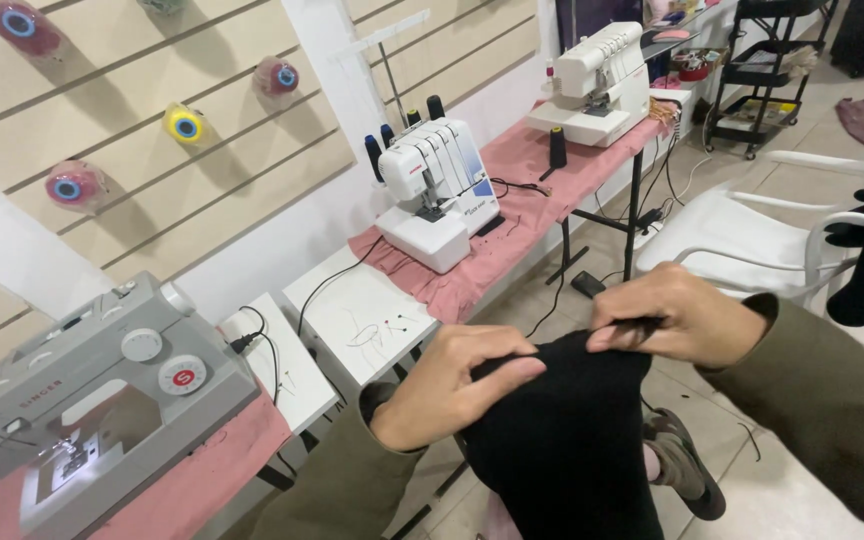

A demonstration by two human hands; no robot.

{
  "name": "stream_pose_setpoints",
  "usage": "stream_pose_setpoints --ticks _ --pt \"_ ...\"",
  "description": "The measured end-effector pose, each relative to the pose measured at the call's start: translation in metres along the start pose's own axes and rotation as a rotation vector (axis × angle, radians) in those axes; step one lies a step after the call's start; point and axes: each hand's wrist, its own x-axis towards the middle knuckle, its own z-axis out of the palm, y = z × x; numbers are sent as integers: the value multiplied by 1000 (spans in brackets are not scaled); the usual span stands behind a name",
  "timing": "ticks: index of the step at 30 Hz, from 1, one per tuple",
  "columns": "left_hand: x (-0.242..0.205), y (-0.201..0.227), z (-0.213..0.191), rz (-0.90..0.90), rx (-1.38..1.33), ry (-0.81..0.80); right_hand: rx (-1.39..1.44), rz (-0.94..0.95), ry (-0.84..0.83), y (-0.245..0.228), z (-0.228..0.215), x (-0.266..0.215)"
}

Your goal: Trimming excess threads from a pair of black trousers using thread snips and inspecting the waistband.

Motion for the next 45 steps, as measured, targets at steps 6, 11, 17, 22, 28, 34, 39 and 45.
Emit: stream_pose_setpoints --ticks 6,11,17,22,28,34,39,45 --pt "-28 -28 -16 -194 25 48 -266 147 128 39 -27 -32" --pt "-38 -28 -25 -274 -14 48 -314 420 111 48 -40 -47" --pt "-37 -54 -18 -170 -176 -44 -341 333 153 84 -41 -58" --pt "-5 -29 8 -53 -154 -107 -420 280 145 31 -9 -20" --pt "7 -21 17 -64 -24 -66 -114 191 165 -11 39 -14" --pt "-2 -25 9 -177 -27 -38 -33 335 68 -4 26 -25" --pt "-5 -26 3 -277 -16 -14 -64 354 99 -6 19 -30" --pt "-10 -37 6 -203 27 35 -118 323 125 -6 19 -34"
